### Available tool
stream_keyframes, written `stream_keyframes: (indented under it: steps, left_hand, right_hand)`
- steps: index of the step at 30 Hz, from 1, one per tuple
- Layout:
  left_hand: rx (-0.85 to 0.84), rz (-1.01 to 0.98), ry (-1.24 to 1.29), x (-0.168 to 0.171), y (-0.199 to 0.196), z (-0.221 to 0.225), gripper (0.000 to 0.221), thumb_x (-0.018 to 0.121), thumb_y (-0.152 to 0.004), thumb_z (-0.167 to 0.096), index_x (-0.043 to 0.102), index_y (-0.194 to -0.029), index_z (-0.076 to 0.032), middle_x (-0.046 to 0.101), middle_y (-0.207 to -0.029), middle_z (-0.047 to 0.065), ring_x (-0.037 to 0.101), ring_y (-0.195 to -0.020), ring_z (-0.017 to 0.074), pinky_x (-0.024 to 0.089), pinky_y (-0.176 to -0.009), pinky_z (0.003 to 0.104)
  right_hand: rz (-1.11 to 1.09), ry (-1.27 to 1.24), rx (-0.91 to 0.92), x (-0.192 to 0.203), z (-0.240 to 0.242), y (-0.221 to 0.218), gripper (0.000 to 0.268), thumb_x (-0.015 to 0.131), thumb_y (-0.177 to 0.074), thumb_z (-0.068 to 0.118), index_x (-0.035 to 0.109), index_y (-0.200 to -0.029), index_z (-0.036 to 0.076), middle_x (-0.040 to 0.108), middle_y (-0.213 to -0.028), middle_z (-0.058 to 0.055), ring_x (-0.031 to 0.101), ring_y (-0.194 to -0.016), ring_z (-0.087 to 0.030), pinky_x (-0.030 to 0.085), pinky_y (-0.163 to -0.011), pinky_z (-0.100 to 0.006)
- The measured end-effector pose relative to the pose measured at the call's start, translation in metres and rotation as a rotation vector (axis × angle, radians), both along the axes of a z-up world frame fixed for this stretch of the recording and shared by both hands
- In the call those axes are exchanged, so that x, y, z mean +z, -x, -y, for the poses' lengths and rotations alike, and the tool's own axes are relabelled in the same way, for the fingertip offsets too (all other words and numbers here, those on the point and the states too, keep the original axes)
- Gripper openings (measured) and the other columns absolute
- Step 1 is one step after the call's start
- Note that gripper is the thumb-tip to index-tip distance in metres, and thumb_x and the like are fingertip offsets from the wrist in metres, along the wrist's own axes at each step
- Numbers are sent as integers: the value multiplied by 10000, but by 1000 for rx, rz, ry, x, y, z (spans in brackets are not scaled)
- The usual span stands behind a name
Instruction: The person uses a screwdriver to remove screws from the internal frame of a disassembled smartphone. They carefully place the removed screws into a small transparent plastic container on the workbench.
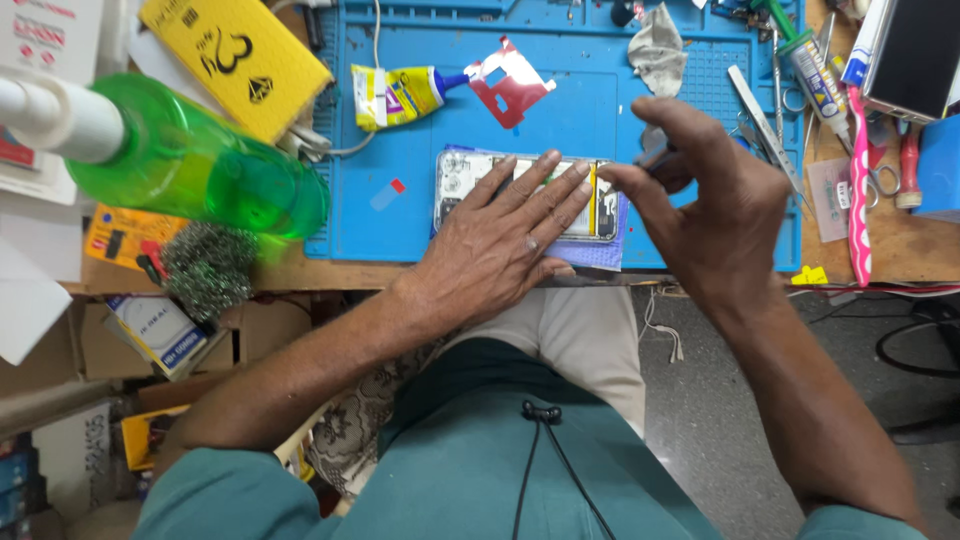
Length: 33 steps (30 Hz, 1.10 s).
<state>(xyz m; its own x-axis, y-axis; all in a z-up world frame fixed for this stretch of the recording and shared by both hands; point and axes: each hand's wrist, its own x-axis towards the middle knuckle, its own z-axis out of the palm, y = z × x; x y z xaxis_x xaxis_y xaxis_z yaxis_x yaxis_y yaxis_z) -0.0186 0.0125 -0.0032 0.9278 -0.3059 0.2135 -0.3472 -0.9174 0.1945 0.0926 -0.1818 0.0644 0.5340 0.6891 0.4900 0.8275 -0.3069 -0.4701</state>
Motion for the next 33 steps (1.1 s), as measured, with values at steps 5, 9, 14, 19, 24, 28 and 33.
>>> stream_keyframes:
  steps: [5, 9, 14, 19, 24, 28, 33]
  left_hand:
    - [-3, 15, 17, -1, 0, -1, 825, 534, -989, -565, 296, -1615, -83, 303, -1679, 104, 254, -1564, 276, 183, -1284, 510]
    - [-16, 7, 29, 3, -1, -2, 826, 546, -988, -562, 302, -1611, -79, 306, -1675, 114, 254, -1561, 291, 180, -1277, 522]
    - [-40, 35, 8, 6, -1, -4, 752, 605, -951, -531, 393, -1583, -183, 306, -1671, 120, 261, -1553, 312, 194, -1268, 535]
    - [-47, 31, 35, 4, 2, -2, 712, 637, -945, -552, 468, -1536, -192, 308, -1665, 134, 274, -1549, 333, 216, -1262, 551]
    - [-53, 30, 24, 5, 1, -4, 721, 630, -938, -568, 470, -1538, -203, 323, -1657, 141, 287, -1535, 342, 220, -1247, 551]
    - [-53, 8, 14, 6, -1, -4, 729, 627, -935, -573, 462, -1541, -203, 328, -1644, 152, 293, -1531, 337, 222, -1247, 549]
    - [-48, 39, 15, 5, 1, -3, 739, 629, -912, -574, 464, -1540, -221, 332, -1649, 138, 294, -1532, 327, 224, -1248, 549]
  right_hand:
    - [-27, -2, 58, -3, 3, -5, 502, 792, -1040, 66, 491, -1439, 93, 748, -1070, -105, 775, -1032, -231, 647, -880, -322]
    - [63, 10, -29, -9, 2, -7, 591, 865, -979, 123, 494, -1440, 117, 749, -1077, -130, 770, -991, -232, 638, -830, -332]
    - [24, 17, -122, -13, 3, -6, 630, 887, -944, 165, 505, -1445, 140, 739, -1011, -113, 767, -925, -207, 623, -770, -334]
    - [-65, 20, -7, -8, 7, -7, 559, 826, -985, 72, 525, -1454, 114, 744, -1035, -101, 768, -951, -200, 623, -807, -330]
    - [-67, 8, 121, -1, 4, -5, 483, 750, -980, -8, 512, -1394, 62, 743, -1072, -121, 769, -969, -203, 635, -863, -330]
    - [-76, 10, 110, 2, 1, -8, 551, 768, -932, 9, 518, -1420, 60, 742, -1084, -142, 756, -1019, -235, 628, -866, -344]
    - [-50, 11, -13, -2, -5, -10, 565, 833, -945, 100, 537, -1425, 113, 736, -1023, -105, 768, -955, -203, 640, -813, -329]
